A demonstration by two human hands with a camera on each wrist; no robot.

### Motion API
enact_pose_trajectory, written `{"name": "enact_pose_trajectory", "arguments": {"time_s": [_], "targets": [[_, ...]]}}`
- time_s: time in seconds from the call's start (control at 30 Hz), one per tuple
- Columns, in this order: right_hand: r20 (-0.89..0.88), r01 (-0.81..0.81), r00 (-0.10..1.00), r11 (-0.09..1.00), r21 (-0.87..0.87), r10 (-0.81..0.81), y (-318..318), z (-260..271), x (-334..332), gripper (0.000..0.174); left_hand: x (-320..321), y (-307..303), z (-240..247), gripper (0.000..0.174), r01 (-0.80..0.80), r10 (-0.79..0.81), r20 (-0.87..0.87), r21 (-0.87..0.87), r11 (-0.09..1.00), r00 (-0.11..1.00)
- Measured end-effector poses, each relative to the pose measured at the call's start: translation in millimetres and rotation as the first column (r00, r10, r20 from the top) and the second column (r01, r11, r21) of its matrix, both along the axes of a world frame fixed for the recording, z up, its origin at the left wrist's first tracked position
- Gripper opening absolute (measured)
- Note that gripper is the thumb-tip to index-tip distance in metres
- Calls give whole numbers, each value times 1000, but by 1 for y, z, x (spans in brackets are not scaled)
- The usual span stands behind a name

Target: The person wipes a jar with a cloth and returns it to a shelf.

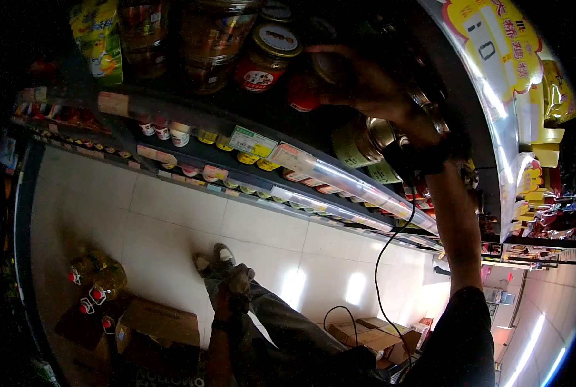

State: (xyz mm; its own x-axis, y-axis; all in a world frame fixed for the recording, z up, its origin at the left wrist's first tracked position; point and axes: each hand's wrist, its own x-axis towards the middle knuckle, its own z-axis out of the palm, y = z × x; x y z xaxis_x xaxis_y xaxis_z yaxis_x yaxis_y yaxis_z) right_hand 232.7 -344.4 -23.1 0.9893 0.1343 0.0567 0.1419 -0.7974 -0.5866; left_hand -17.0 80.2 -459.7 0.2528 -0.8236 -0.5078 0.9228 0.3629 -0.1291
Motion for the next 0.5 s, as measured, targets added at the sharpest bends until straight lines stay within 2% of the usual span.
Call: {"name": "enact_pose_trajectory", "arguments": {"time_s": [0.03,0.07,0.1,0.13,0.17,0.23,0.37,0.43,0.5], "targets": [[31,-37,999,999,9,37,6,-1,3,69,-1,-1,-1,55,0,0,0,3,1000,1000],[31,-37,999,999,11,37,13,2,2,69,-3,-1,-2,56,25,-33,75,102,995,997],[30,151,988,956,-251,-148,32,13,-1,68,-4,-2,2,56,45,-75,145,201,978,986],[78,317,943,810,-493,-322,44,22,0,70,3,-5,13,56,48,-78,146,202,978,986],[78,322,941,807,-494,-328,48,29,2,70,9,-8,23,57,65,-86,131,153,986,988],[-40,295,899,670,-681,-437,51,36,7,76,7,-8,18,58,83,-95,117,105,991,989],[-90,322,862,675,-663,-499,47,33,8,67,-5,-7,-3,61,57,-63,87,74,996,994],[-22,201,968,828,-524,-249,39,30,1,63,-9,-4,-5,62,53,-58,72,65,996,996],[10,192,976,830,-523,-219,37,27,-2,63,-10,-1,-11,63,80,-81,8,86,993,997]]}}
